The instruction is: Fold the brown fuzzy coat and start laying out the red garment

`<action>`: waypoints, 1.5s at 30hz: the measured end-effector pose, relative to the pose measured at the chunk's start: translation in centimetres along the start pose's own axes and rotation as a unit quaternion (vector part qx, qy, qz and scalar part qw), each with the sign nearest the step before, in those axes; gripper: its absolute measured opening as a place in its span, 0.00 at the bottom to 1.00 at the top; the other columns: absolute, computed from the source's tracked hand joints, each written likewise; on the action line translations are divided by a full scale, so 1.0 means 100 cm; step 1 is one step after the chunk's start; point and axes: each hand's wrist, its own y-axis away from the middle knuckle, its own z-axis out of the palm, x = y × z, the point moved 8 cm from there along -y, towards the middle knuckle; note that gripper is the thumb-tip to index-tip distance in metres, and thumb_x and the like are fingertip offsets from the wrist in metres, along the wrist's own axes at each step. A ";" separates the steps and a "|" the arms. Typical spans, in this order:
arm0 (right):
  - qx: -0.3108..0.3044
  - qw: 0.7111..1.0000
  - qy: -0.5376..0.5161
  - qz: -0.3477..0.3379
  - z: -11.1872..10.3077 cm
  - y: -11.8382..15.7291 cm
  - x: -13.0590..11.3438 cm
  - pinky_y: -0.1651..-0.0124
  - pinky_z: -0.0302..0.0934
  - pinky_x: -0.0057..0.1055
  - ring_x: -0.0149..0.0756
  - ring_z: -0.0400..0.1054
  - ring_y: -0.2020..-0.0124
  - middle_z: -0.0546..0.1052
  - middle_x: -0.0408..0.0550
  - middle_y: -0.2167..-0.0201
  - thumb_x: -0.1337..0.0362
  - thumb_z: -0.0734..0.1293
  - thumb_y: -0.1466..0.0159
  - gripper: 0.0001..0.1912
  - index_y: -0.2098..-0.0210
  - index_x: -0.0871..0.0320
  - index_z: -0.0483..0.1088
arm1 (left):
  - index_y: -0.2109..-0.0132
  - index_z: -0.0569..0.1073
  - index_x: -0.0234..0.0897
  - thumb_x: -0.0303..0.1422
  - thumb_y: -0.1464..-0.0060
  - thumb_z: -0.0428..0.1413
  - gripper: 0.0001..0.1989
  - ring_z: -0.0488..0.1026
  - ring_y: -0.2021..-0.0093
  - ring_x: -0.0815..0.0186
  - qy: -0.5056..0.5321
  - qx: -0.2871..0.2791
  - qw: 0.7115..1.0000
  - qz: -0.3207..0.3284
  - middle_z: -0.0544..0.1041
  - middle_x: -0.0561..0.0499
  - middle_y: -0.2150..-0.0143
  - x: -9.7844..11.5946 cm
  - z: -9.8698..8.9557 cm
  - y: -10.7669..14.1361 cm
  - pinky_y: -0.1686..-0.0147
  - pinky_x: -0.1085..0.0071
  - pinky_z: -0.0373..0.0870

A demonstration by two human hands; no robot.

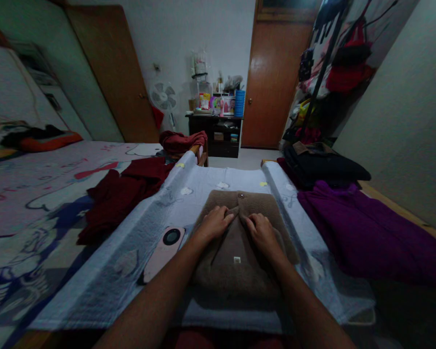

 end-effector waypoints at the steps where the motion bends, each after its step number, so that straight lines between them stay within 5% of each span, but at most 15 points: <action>1: -0.009 1.000 -0.019 0.010 0.000 -0.005 0.003 0.57 0.57 0.29 0.37 0.69 0.62 0.77 0.49 0.65 0.58 0.58 0.32 0.14 0.65 0.56 0.72 | 0.54 0.74 0.36 0.42 0.37 0.46 0.17 0.71 0.50 0.57 -0.006 0.006 1.000 -0.003 0.74 0.42 0.52 0.003 -0.001 -0.006 0.51 0.65 0.64; 7: 0.031 0.994 -0.071 0.079 -0.011 -0.018 0.024 0.66 0.52 0.27 0.35 0.69 0.67 0.76 0.47 0.70 0.63 0.58 0.33 0.12 0.69 0.57 0.70 | 0.64 0.74 0.36 0.38 0.35 0.45 0.17 0.74 0.56 0.59 -0.009 0.052 0.998 -0.028 0.77 0.43 0.59 0.010 0.004 -0.017 0.57 0.68 0.64; 12: 0.068 0.990 -0.015 0.125 -0.014 -0.009 0.030 0.66 0.50 0.28 0.36 0.68 0.68 0.76 0.47 0.69 0.66 0.60 0.34 0.06 0.63 0.56 0.69 | 0.48 0.71 0.37 0.32 0.36 0.47 0.14 0.74 0.55 0.57 -0.010 0.105 0.993 -0.046 0.78 0.42 0.55 0.004 0.004 -0.006 0.56 0.65 0.65; 16: 0.086 0.990 0.031 0.110 -0.015 -0.005 0.024 0.63 0.52 0.28 0.35 0.67 0.63 0.73 0.49 0.64 0.69 0.59 0.34 0.07 0.63 0.57 0.68 | 0.36 0.62 0.43 0.25 0.38 0.45 0.24 0.61 0.37 0.54 -0.104 0.184 0.972 0.099 0.67 0.45 0.37 0.032 -0.002 0.006 0.40 0.55 0.54; 19: 0.079 0.990 0.062 0.096 -0.015 -0.004 0.019 0.61 0.53 0.28 0.35 0.66 0.61 0.72 0.49 0.61 0.69 0.58 0.33 0.09 0.62 0.57 0.69 | 0.35 0.61 0.46 0.27 0.37 0.46 0.25 0.49 0.31 0.58 -0.130 0.127 0.952 0.244 0.59 0.53 0.31 0.054 0.016 0.013 0.34 0.56 0.45; 21: 0.073 0.989 0.089 0.093 -0.015 -0.003 0.017 0.59 0.53 0.29 0.38 0.65 0.59 0.72 0.50 0.61 0.69 0.58 0.33 0.09 0.61 0.56 0.70 | 0.34 0.59 0.46 0.35 0.37 0.48 0.25 0.47 0.30 0.59 -0.133 0.085 0.950 0.268 0.57 0.53 0.30 0.056 0.028 0.011 0.34 0.56 0.45; 28: 0.093 0.981 0.151 0.078 -0.017 0.013 0.026 0.44 0.52 0.41 0.48 0.60 0.44 0.69 0.57 0.46 0.63 0.60 0.33 0.15 0.49 0.57 0.69 | 0.33 0.57 0.47 0.45 0.39 0.49 0.30 0.43 0.29 0.53 -0.145 0.036 0.967 0.206 0.53 0.53 0.29 0.049 0.047 0.001 0.34 0.45 0.44; 32: 0.073 0.986 0.119 0.087 -0.015 0.025 0.050 0.36 0.46 0.42 0.49 0.50 0.34 0.60 0.60 0.36 0.58 0.56 0.32 0.25 0.38 0.63 0.61 | 0.32 0.55 0.49 0.46 0.42 0.53 0.33 0.39 0.29 0.48 -0.119 0.029 0.974 0.190 0.51 0.53 0.28 0.047 0.047 0.001 0.35 0.40 0.40; 35: 0.048 0.989 0.045 0.134 -0.015 0.030 0.074 0.36 0.48 0.42 0.49 0.51 0.34 0.58 0.64 0.35 0.55 0.55 0.32 0.31 0.36 0.68 0.55 | 0.31 0.53 0.47 0.45 0.42 0.53 0.34 0.42 0.29 0.50 -0.058 0.024 0.981 0.182 0.51 0.50 0.28 0.040 0.038 0.001 0.34 0.43 0.42; 41: 0.014 0.958 -0.170 0.231 -0.021 0.034 0.113 0.39 0.56 0.40 0.49 0.63 0.40 0.69 0.62 0.41 0.46 0.62 0.39 0.40 0.36 0.66 0.55 | 0.38 0.63 0.34 0.39 0.38 0.47 0.24 0.57 0.34 0.55 0.074 0.135 0.988 0.028 0.64 0.39 0.35 -0.020 -0.008 0.020 0.35 0.49 0.47; 45: -0.011 0.947 -0.219 0.234 -0.026 0.031 0.116 0.40 0.58 0.40 0.49 0.66 0.43 0.72 0.59 0.45 0.47 0.66 0.42 0.37 0.40 0.63 0.62 | 0.41 0.66 0.34 0.37 0.44 0.54 0.25 0.62 0.36 0.52 0.155 0.173 0.971 -0.054 0.67 0.39 0.38 -0.070 -0.016 0.053 0.36 0.53 0.53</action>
